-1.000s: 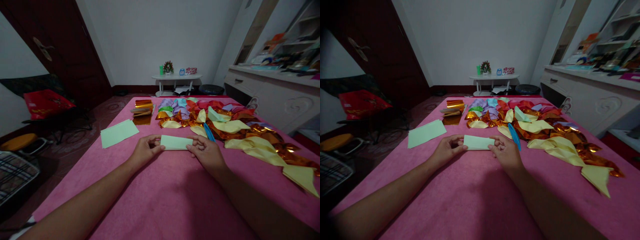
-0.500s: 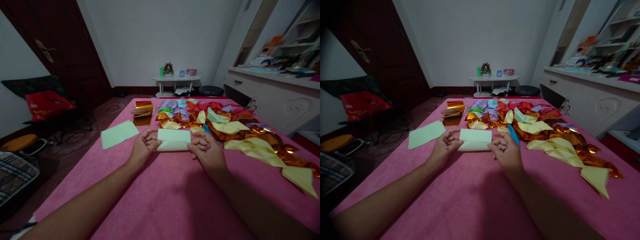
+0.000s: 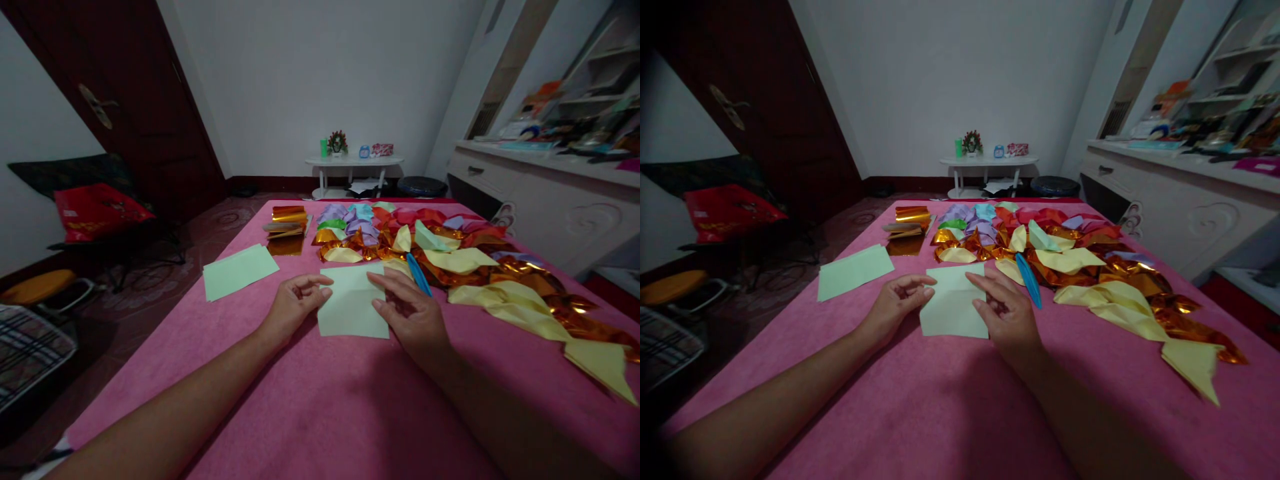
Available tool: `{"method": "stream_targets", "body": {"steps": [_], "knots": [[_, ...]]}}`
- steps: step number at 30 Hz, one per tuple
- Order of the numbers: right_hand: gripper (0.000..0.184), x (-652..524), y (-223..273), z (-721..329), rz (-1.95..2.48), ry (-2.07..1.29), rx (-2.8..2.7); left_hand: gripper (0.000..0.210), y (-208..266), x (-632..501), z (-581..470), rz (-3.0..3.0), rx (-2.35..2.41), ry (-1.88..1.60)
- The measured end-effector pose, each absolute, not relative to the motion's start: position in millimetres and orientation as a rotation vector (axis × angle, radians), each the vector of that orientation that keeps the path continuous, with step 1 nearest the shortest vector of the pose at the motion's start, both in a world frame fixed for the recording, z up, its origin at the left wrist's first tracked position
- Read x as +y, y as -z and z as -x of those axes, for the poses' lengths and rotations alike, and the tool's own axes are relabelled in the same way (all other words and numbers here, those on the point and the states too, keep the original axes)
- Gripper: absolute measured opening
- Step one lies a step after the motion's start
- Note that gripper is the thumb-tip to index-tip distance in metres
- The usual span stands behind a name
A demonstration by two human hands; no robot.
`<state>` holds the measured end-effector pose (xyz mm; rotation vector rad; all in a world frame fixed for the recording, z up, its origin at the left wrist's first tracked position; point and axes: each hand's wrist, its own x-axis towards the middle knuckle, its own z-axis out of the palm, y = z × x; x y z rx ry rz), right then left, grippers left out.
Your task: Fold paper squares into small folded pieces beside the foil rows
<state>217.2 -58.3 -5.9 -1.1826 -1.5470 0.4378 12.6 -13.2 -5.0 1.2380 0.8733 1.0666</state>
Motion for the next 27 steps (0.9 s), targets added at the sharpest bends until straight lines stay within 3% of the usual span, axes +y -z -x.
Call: {"method": "stream_targets", "body": {"steps": [7, 14, 22, 27], "knots": [[0.042, -63, 2, -214, 1.215, -0.554, -1.703, 0.056, 6, -14, -11, -1.173, 0.737, -1.073], [0.06, -67, 4, -213, 1.136, -0.679, -1.59, 0.056, -1, -15, -10, -1.296, 0.694, -1.057], [0.026, -69, 1, -213, 1.099, -0.927, -1.302, 0.055, -12, -21, -15, -0.984, 0.673, -1.096], [0.024, -64, 7, -216, 1.069, -1.169, -1.06, 0.041, -6, -19, -17, -0.897, 0.63, -1.052]]}}
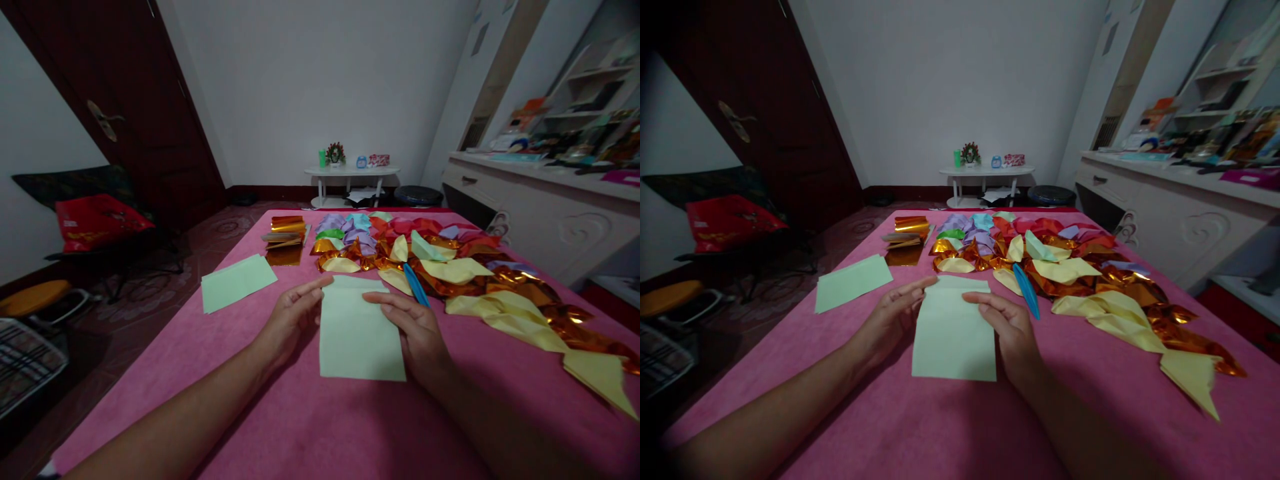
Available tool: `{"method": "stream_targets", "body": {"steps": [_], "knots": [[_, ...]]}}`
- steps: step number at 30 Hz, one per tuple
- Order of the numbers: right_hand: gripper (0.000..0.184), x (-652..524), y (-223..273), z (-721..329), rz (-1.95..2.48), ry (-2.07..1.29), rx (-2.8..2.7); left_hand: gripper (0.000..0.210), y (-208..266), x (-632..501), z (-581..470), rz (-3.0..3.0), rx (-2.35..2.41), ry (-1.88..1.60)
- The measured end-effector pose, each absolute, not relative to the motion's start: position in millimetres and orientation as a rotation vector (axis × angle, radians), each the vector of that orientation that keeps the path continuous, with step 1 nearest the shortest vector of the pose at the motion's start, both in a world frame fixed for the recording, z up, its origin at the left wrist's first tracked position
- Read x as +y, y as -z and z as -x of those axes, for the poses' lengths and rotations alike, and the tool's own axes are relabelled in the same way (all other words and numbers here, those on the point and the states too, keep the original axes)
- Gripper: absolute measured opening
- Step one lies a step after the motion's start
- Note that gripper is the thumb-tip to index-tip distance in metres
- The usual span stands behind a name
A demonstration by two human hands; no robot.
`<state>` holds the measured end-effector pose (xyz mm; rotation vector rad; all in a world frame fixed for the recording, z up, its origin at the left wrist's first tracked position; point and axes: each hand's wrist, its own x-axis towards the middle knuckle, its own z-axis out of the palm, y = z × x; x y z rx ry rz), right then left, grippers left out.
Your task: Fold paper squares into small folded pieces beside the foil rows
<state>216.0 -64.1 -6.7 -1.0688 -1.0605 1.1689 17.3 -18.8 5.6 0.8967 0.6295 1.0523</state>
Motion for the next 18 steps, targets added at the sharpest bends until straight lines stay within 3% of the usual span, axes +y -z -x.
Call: {"method": "stream_targets", "body": {"steps": [9, 18], "knots": [[0.035, -58.9, 11.7, -212.3, 1.056, -1.2, -1.15, 0.042, -3.2, -20.9, -13.2, -1.334, 0.67, -0.974], [0.028, -58.5, 6.4, -209.1, 0.996, -0.992, -1.359, 0.04, 0.9, -24.0, -18.0, -1.4, 0.783, -0.93]]}}
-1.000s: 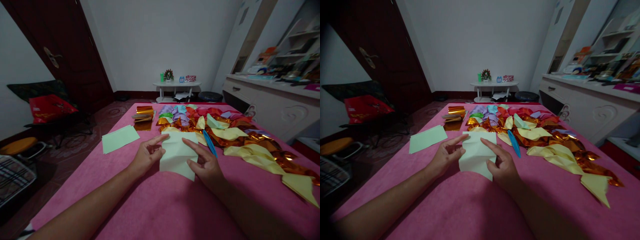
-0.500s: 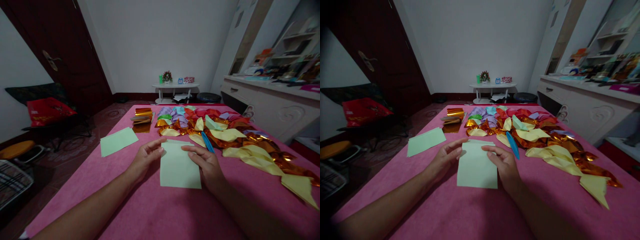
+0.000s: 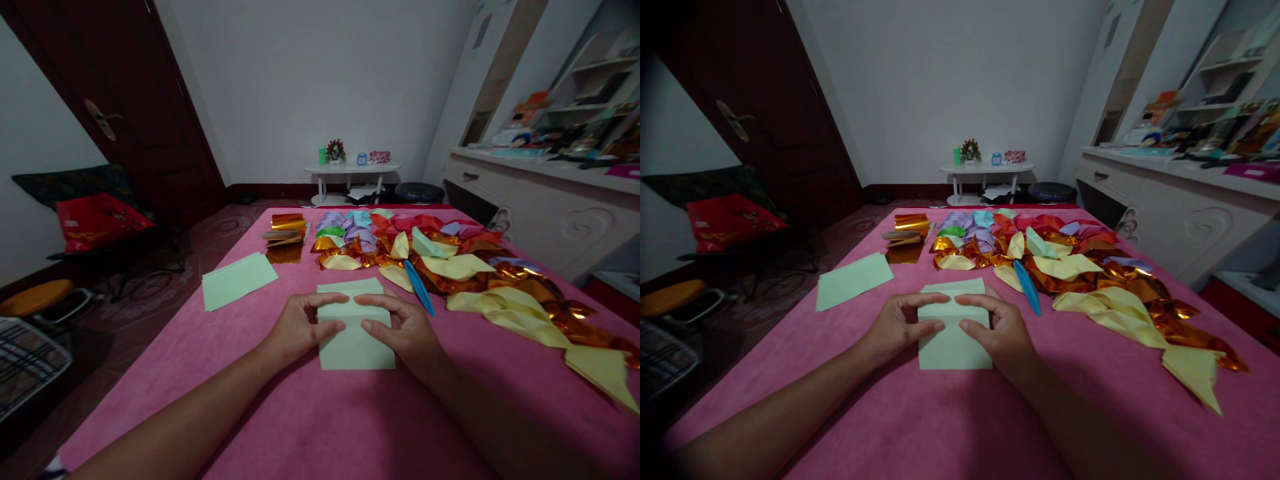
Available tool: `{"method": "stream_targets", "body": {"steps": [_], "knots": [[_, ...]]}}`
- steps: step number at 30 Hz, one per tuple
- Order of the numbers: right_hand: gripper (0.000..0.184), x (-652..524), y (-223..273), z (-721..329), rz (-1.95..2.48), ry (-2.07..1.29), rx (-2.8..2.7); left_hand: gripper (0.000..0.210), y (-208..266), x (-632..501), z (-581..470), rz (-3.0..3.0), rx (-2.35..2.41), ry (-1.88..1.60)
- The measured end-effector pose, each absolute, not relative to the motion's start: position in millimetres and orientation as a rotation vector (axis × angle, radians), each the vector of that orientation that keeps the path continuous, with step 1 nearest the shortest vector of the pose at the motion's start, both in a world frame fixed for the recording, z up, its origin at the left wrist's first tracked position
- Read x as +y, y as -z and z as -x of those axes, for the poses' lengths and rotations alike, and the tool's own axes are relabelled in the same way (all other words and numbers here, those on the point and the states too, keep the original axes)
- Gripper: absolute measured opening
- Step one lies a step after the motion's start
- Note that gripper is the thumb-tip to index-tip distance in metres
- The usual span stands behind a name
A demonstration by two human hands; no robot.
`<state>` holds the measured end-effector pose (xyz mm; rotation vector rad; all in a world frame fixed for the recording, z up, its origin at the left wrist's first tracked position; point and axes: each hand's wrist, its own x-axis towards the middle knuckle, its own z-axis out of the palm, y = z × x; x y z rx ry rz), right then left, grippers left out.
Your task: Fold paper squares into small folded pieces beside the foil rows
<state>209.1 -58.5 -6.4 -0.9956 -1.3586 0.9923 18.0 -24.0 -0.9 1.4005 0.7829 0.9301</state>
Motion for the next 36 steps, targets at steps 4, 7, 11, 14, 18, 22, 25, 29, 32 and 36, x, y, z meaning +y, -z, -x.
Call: {"method": "stream_targets", "body": {"steps": [4, 7, 11, 14, 18, 22, 25, 29, 32, 36], "knots": [[0.028, -58, 6, -208, 1.006, -0.996, -1.371, 0.039, 1, -25, -20, -1.351, 0.815, -0.928], [0.028, -57, 11, -209, 1.048, -1.025, -1.346, 0.036, 3, -24, -21, -1.316, 0.85, -0.945], [0.026, -55, 17, -210, 1.12, -0.975, -1.34, 0.034, 7, -22, -22, -1.287, 0.891, -0.952], [0.023, -55, 20, -211, 1.177, -0.923, -1.367, 0.031, 9, -23, -22, -1.274, 0.924, -0.955], [0.023, -55, 22, -211, 1.244, -0.911, -1.364, 0.026, 8, -25, -23, -1.298, 0.959, -0.979], [0.021, -56, 20, -211, 1.259, -0.907, -1.335, 0.018, 5, -26, -23, -1.391, 0.992, -1.017], [0.02, -56, 18, -211, 1.24, -0.9, -1.334, 0.011, 3, -26, -23, -1.572, 0.993, -1.063], [0.016, -56, 15, -211, 1.186, -0.866, -1.374, 0.009, 1, -26, -21, -1.867, 1.013, -1.148], [0.015, -58, 12, -212, 1.177, -0.865, -1.399, 0.013, -2, -27, -19, -2.011, 1.003, -1.21], [0.013, -60, 9, -213, 1.191, -0.88, -1.443, 0.024, -6, -27, -14, -2.155, 0.978, -1.261]]}}
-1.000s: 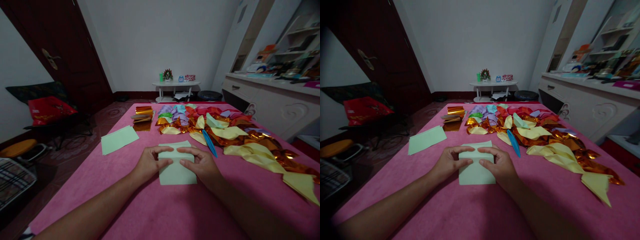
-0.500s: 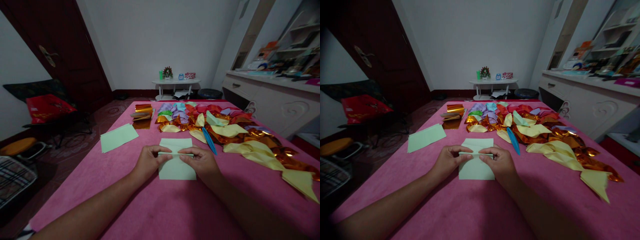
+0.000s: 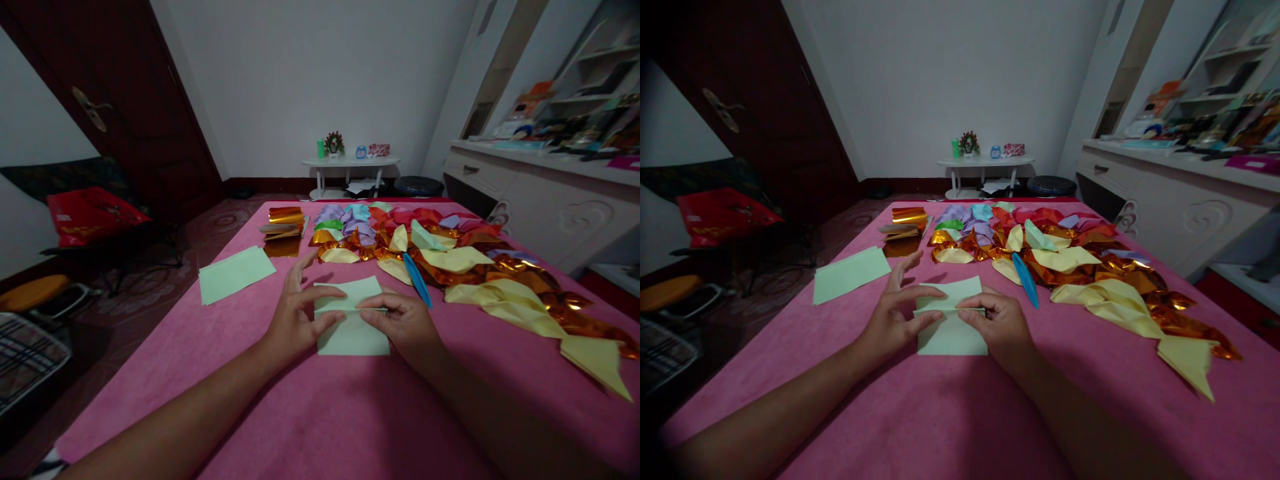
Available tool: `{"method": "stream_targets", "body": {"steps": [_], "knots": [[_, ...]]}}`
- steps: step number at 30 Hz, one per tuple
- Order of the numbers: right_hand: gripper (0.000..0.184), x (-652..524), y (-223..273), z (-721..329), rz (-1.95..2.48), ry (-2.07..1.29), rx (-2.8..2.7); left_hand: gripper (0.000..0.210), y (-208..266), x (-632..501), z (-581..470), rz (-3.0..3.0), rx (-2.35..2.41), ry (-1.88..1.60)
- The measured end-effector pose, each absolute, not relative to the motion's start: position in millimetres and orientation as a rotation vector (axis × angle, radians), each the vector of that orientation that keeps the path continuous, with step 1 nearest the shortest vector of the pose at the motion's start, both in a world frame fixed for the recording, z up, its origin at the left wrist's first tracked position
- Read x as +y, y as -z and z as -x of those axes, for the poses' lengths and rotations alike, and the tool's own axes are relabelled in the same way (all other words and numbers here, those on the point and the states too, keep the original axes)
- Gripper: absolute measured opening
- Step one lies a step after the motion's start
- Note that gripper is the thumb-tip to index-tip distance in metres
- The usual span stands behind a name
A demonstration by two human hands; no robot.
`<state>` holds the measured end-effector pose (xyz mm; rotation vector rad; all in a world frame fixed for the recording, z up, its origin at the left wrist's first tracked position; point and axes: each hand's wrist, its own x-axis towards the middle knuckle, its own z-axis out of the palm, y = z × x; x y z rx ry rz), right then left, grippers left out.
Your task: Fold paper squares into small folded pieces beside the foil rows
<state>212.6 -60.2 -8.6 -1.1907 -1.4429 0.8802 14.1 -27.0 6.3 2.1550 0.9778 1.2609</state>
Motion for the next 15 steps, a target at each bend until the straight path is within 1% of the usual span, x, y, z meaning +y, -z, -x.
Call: {"method": "stream_targets", "body": {"steps": [4, 7, 12, 15], "knots": [[0.01, -62.4, 5.8, -212.6, 1.165, -0.841, -1.505, 0.014, -6.1, -24.1, -10.8, -2.184, 0.802, -1.084], [0.008, -63.4, 4.2, -211.9, 1.125, -0.816, -1.539, 0.016, -4.1, -24.4, -11.2, -2.116, 0.705, -0.986], [0.009, -63.6, 6.1, -209.9, 1.101, -0.847, -1.511, 0.012, -4.7, -30.3, -14.4, -2.122, 0.74, -1.041], [0.015, -62.5, 10.5, -208.8, 1.111, -0.859, -1.369, 0.012, -5.5, -33.0, -15.1, -2.117, 0.806, -1.103]]}}
